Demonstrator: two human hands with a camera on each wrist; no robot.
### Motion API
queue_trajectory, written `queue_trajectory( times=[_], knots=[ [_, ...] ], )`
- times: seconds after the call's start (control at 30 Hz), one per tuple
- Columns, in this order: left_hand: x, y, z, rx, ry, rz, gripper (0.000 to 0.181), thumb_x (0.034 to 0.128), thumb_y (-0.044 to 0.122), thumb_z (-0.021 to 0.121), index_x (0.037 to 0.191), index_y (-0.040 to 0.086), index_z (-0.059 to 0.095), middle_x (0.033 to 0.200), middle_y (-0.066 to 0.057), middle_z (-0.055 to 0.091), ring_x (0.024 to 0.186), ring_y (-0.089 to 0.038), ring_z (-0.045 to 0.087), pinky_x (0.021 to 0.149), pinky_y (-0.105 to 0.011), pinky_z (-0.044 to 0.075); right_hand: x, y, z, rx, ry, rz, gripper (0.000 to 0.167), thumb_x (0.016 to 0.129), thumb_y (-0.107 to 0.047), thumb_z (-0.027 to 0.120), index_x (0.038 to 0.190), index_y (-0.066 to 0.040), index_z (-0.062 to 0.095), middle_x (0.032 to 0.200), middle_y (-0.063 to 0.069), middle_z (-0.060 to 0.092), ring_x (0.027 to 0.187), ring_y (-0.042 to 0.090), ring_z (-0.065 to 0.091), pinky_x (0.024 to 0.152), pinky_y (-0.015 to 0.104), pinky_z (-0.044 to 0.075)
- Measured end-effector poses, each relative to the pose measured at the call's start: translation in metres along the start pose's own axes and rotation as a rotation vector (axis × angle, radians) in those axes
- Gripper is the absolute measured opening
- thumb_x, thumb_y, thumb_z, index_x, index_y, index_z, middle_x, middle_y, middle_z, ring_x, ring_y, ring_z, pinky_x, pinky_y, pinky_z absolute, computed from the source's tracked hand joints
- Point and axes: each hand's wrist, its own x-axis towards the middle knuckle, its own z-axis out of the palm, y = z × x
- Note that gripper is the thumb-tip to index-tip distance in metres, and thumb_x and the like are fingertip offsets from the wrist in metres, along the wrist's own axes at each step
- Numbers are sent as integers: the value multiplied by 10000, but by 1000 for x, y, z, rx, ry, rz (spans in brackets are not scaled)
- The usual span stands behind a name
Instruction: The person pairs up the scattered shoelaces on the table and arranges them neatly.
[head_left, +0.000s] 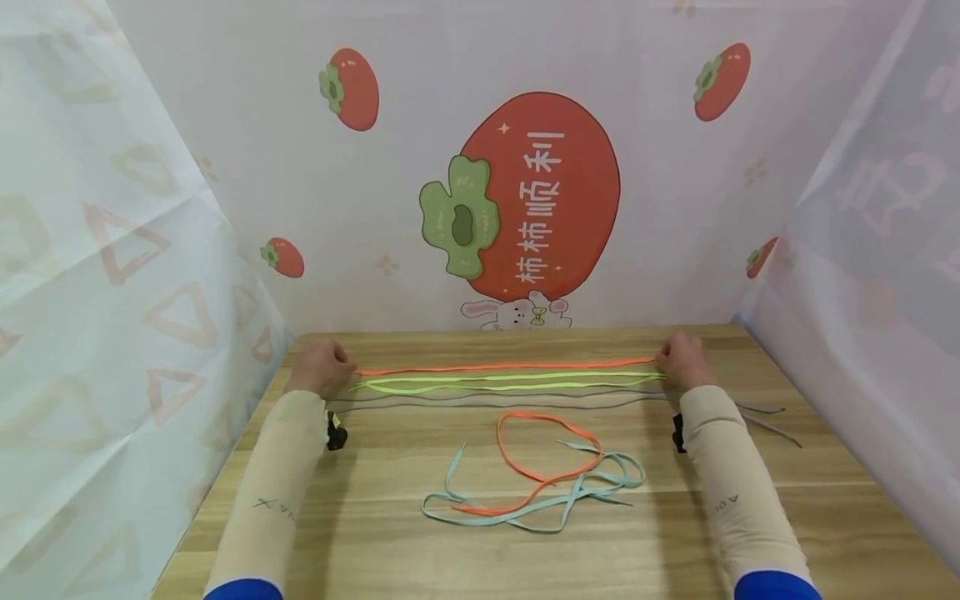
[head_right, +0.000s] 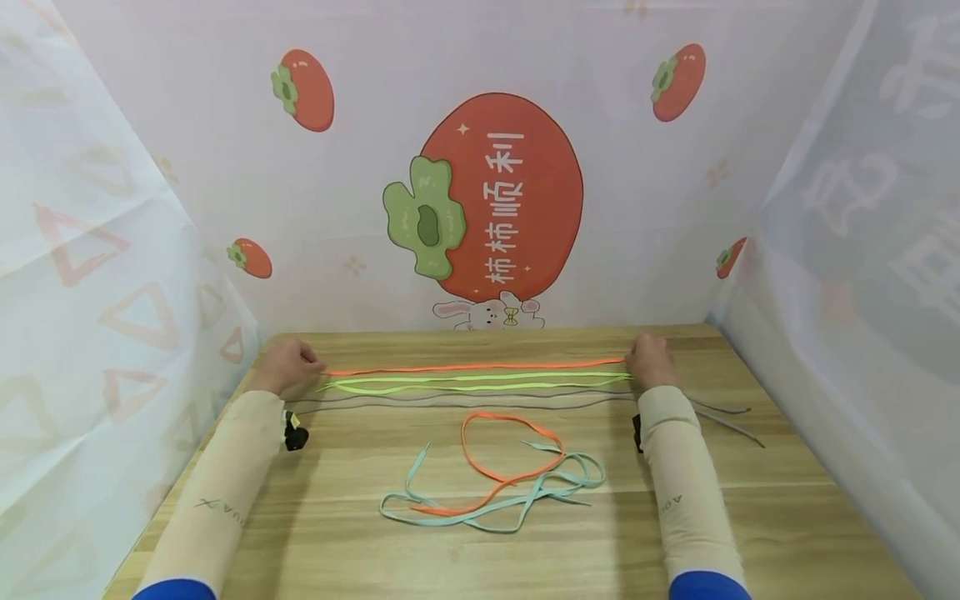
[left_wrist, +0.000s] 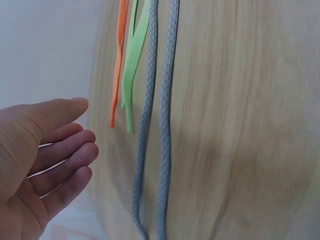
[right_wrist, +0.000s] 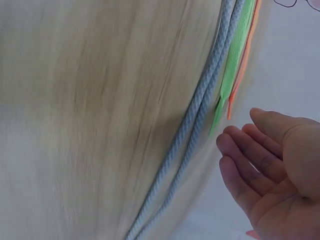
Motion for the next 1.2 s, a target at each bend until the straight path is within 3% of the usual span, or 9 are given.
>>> queue_trajectory(
  times=[0.2,0.37,0.43,0.53,0.6,0.67,0.93,1.03,1.2],
  knots=[
    [-1,5,-10,48,-19,100,506,956,116,708,560,164,396,555,65,294,533,-113,247,535,-280,265,-3,-4,-9,-37,-19,-18,454,1007,-35,594,603,-135,413,550,-43,352,524,116,346,519,282,329],
    [-10,27,-18,106,-54,208,568,948,68,687,578,215,282,560,80,175,541,-99,154,534,-267,196,-5,-24,-17,-99,-95,-92,453,1012,-79,629,648,-140,366,583,-28,298,545,122,291,541,299,285],
    [-14,39,-20,121,-78,227,562,953,68,687,587,215,287,569,79,177,547,-101,155,540,-271,205,-7,-36,-19,-142,-138,-141,344,1019,-96,646,705,-66,510,637,22,456,591,152,415,563,336,379],
    [-19,55,-21,148,-111,270,571,955,69,704,595,209,283,588,76,173,556,-99,156,550,-273,212,-12,-57,-21,-215,-209,-210,175,1022,-116,673,996,57,689,872,151,668,767,245,603,702,433,528],
    [-22,65,-19,177,-126,310,584,952,67,723,595,206,281,592,80,173,557,-94,161,551,-265,208,-16,-70,-20,-258,-250,-266,243,1017,-130,696,1162,65,708,1039,184,726,899,272,669,811,473,578],
    [-27,75,-15,207,-143,364,574,943,64,732,598,197,293,596,80,182,555,-90,171,545,-258,199,-21,-83,-17,-281,-291,-323,236,1008,-129,710,1175,38,716,1032,154,730,888,249,661,817,455,582],
    [-56,121,10,212,-222,575,508,945,80,760,652,147,351,631,84,213,564,-76,203,549,-242,191,-48,-127,13,-250,-415,-584,129,962,-87,768,1069,-27,731,958,58,728,832,145,635,776,334,576],
    [-68,139,21,166,-271,663,478,944,77,777,663,99,392,647,76,267,582,-67,265,559,-230,246,-61,-144,26,-255,-487,-649,147,962,-97,778,1087,-29,740,995,55,747,873,133,663,796,309,592],
    [-86,165,39,130,-330,788,134,930,81,784,826,47,706,816,-15,725,753,-78,680,693,-211,559,-83,-171,43,-284,-593,-751,137,941,-102,806,1058,-66,744,972,27,741,856,131,657,756,240,555]
  ],
)
